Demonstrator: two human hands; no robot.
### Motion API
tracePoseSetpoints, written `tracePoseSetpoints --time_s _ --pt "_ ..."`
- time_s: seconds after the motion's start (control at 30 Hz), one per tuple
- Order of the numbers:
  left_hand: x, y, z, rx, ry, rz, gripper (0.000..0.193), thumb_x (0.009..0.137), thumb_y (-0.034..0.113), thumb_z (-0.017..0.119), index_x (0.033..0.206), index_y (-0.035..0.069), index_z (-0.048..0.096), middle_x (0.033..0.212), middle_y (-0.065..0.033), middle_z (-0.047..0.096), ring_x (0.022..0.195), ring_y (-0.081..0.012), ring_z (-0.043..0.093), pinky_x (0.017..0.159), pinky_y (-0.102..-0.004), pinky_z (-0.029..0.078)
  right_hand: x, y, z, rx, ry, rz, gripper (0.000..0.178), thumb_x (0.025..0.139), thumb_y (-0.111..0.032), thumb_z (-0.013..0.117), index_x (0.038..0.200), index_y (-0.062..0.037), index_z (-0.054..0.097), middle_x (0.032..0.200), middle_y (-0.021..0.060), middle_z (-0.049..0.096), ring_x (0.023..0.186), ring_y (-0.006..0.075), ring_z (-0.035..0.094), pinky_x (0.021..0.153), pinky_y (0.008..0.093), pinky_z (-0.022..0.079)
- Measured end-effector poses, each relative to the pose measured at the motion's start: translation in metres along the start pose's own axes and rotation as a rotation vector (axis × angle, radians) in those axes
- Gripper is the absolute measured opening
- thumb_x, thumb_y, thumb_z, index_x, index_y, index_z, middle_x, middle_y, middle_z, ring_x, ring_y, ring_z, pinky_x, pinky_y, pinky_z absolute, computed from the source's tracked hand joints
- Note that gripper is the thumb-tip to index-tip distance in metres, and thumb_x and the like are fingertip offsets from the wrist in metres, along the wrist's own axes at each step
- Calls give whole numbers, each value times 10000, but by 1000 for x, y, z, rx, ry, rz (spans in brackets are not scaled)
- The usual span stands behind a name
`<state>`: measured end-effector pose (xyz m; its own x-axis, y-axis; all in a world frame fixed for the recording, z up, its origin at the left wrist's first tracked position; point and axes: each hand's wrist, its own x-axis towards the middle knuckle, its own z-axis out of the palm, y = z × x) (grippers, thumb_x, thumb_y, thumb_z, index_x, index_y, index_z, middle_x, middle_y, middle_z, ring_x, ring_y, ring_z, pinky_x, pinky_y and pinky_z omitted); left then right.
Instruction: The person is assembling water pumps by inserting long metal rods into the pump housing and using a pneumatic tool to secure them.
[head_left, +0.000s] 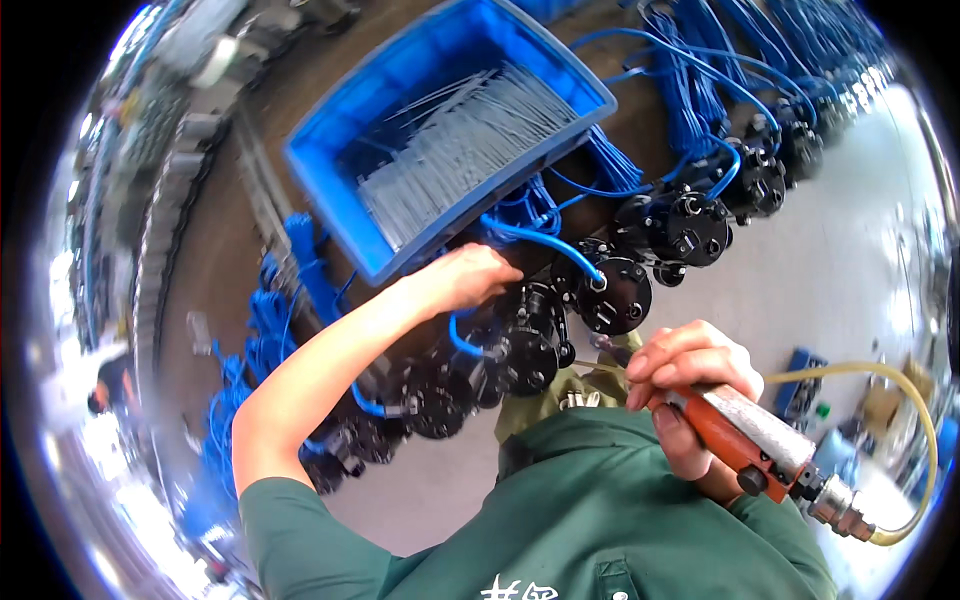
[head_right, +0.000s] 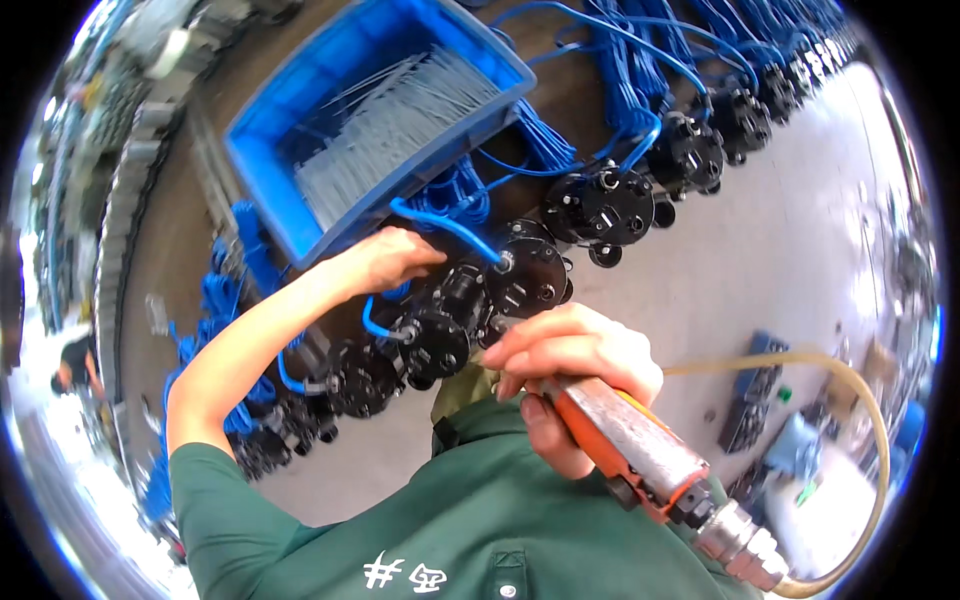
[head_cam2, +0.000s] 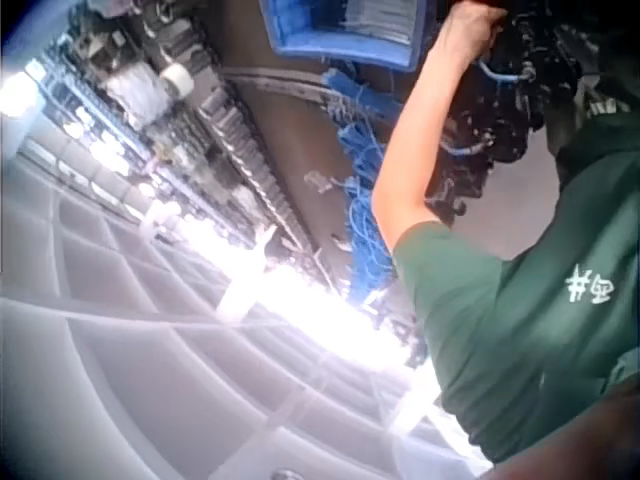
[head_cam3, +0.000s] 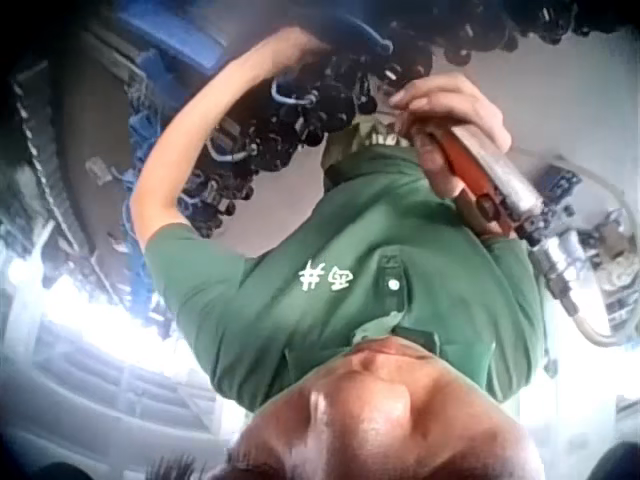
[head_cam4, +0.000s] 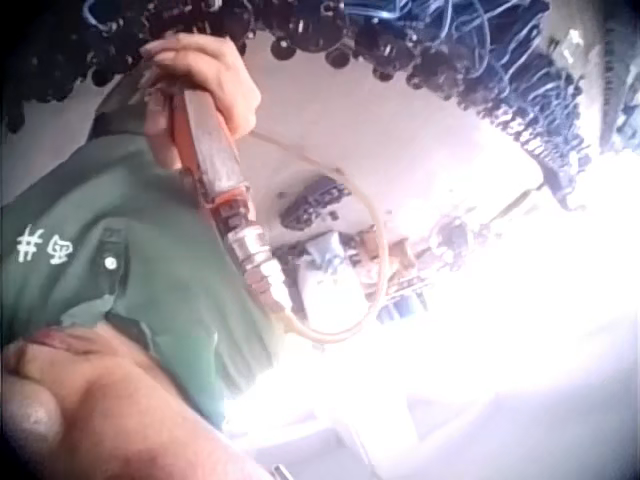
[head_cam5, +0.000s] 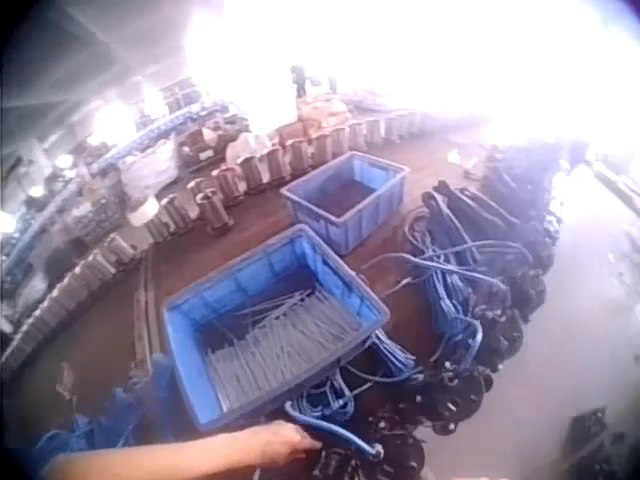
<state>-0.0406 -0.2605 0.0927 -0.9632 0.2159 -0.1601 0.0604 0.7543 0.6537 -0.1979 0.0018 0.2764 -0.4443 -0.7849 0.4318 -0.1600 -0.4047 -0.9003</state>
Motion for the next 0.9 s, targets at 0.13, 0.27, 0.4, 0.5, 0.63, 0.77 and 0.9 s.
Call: tracePoseSetpoints --time_s 0.13,0.27,0.4,0.5,0.63,0.77,0.9 --pt "29 -20 26 -121 -108 208 198 786 37 651 974 41 713 895 -161 707 906 -378 678 767 -457 561 -5 15 18 -133 166 14 293 712 73 592 1003 48 607 970 242 672 755 251 722 699 330 613" --pt "29 -26 37 -164 -53 246 95 755 19 604 827 35 664 838 -155 694 876 -380 684 737 -459 561 -15 17 47 47 268 178 331 748 124 569 1069 45 572 977 252 658 730 232 709 661 328 614" --pt "23 -33 45 -156 2 236 100 767 6 599 835 35 665 811 -188 684 835 -391 685 712 -468 561 -9 32 73 -16 272 194 265 912 -15 644 1143 -36 517 937 139 568 544 129 521 620 333 527" --pt "22 -41 54 -165 26 248 122 762 15 609 862 43 673 772 -196 677 813 -401 684 699 -477 557 -3 53 86 -59 246 133 247 910 -21 613 1137 -33 518 942 139 565 544 123 509 611 326 522" --pt "26 -42 57 -140 48 288 146 757 32 618 875 53 700 784 -194 692 806 -403 687 701 -482 555 -6 69 98 -139 165 227 220 903 -47 627 1103 -9 542 947 156 574 563 145 542 612 327 533" --pt "22 -38 60 -87 -11 259 139 761 33 618 863 49 711 804 -192 703 818 -391 695 708 -483 554 -5 74 103 -160 152 224 223 868 -11 627 1071 1 536 894 145 566 569 155 546 606 325 542" --pt "25 -31 45 -115 -67 247 120 766 37 622 836 45 719 810 -198 705 830 -387 699 720 -484 555 0 75 105 -182 129 175 163 847 -25 643 980 -2 551 827 135 560 579 162 554 575 316 538"
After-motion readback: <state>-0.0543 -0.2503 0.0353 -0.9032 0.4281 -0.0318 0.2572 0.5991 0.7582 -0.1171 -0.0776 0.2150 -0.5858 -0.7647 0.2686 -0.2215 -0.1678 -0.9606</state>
